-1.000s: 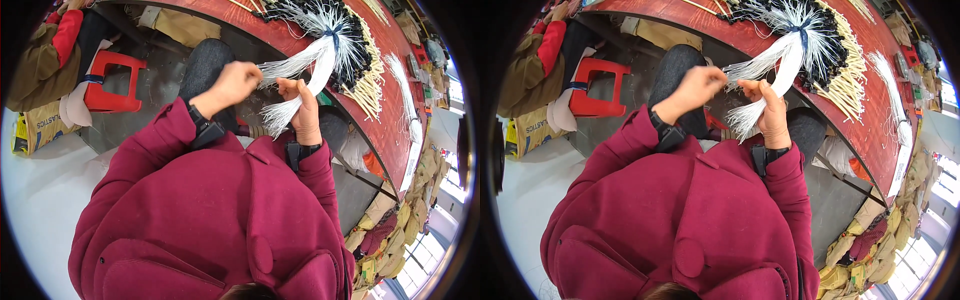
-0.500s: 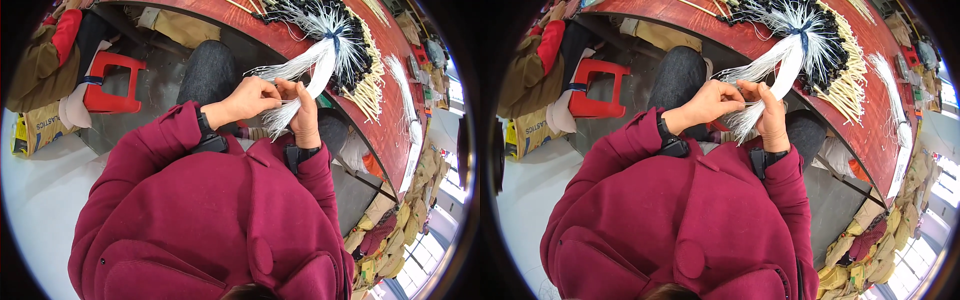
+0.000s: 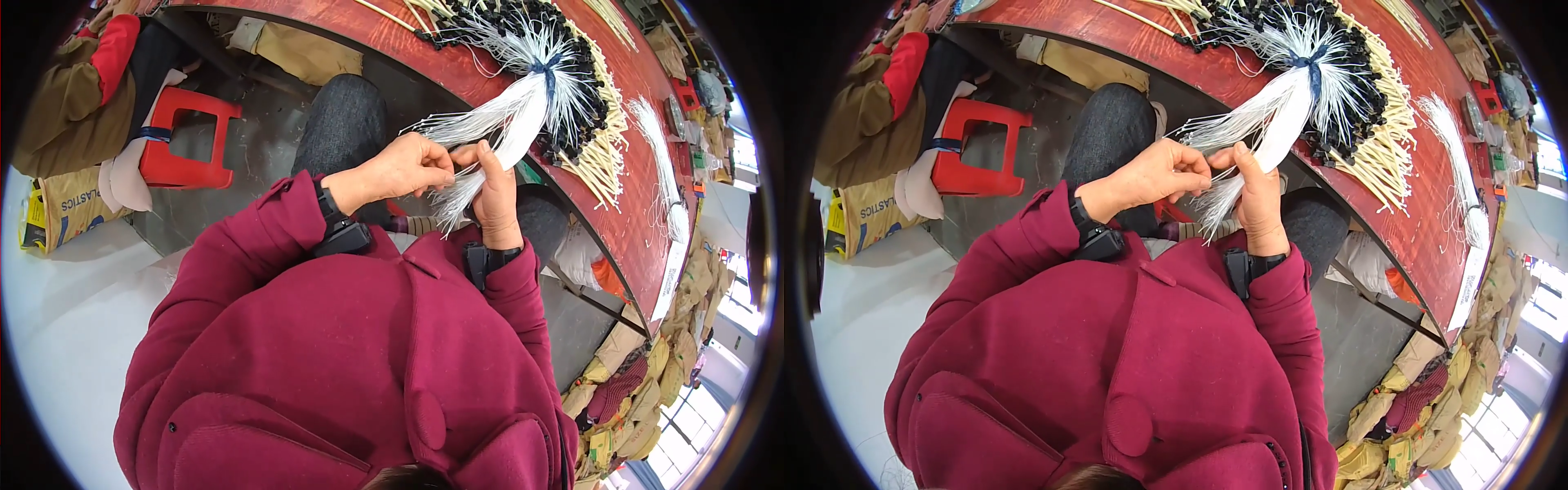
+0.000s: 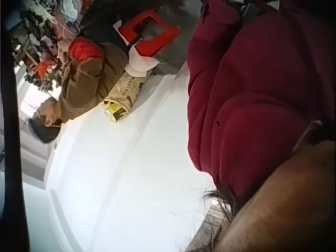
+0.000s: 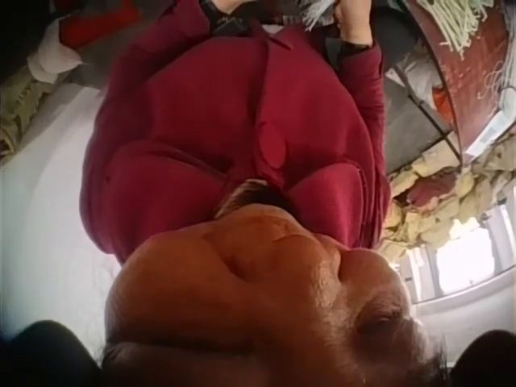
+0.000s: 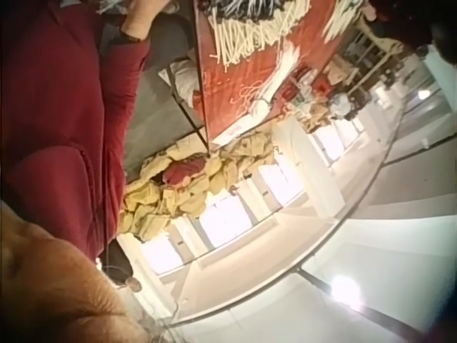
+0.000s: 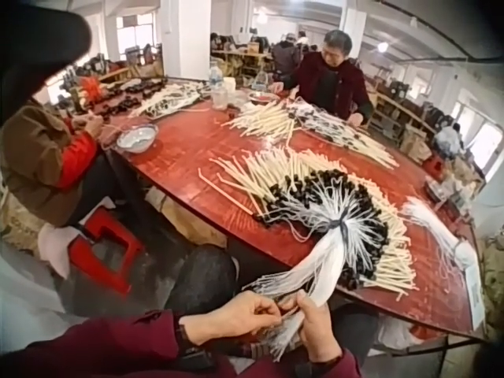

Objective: The person separates white strands from a bundle by hand, loops a thin white string around a small group of strands, and pulls the string tight to secure them.

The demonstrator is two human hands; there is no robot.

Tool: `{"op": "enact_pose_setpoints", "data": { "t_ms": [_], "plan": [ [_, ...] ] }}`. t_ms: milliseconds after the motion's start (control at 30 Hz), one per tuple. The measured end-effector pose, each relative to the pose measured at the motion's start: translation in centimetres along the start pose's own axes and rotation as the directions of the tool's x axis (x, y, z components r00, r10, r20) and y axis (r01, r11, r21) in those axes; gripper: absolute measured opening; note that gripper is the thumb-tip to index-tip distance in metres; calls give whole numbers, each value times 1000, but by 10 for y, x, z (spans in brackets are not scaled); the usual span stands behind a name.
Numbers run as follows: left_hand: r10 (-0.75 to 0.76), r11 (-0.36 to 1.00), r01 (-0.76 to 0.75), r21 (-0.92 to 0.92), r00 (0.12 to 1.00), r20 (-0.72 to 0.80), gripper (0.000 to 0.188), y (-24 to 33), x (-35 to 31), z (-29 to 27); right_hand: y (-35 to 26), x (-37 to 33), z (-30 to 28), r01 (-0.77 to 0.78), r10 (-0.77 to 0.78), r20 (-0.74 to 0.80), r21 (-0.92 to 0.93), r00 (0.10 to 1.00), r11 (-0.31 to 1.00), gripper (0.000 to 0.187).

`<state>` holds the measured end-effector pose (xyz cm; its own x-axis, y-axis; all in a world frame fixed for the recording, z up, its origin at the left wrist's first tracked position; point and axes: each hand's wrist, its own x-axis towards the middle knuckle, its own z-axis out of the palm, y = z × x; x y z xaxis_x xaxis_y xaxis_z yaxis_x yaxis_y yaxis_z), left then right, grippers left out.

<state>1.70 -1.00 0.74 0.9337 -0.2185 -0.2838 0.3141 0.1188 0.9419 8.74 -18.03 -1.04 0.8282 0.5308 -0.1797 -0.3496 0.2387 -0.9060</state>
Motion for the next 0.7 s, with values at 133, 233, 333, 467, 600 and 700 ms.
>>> {"op": "enact_pose_setpoints", "data": {
  "t_ms": [133, 233, 333, 467, 600, 700],
  "plan": [
    [351, 923, -345, 173, 936, -7, 9, -2, -10, -6, 7, 2, -12, 18, -24, -46, -127, 999, 992, 26],
    [450, 889, -448, 94, 893, -5, 9, 0, -8, 1, 9, 3, -11, 21, -23, -105, -18, 994, 1000, 17],
    [328, 921, -322, -219, 945, -13, 9, 15, -1, 13, -1, -4, 8, -1, -3, -173, -26, 985, 1000, 15],
    [100, 821, -126, -557, 992, -78, 10, 16, 10, 16, 1, -3, 5, 9, -14, -194, -29, 981, 1000, 12],
    [-60, 950, 27, -311, 993, -98, 13, 5, -4, 2, 4, -1, -6, 34, -48, -189, -78, 981, 996, 11],
    [-214, 977, 214, 0, 976, -46, 11, 1, -17, 6, 7, 3, -8, 22, -48, -198, -133, 979, 991, 11]
  ]
}}
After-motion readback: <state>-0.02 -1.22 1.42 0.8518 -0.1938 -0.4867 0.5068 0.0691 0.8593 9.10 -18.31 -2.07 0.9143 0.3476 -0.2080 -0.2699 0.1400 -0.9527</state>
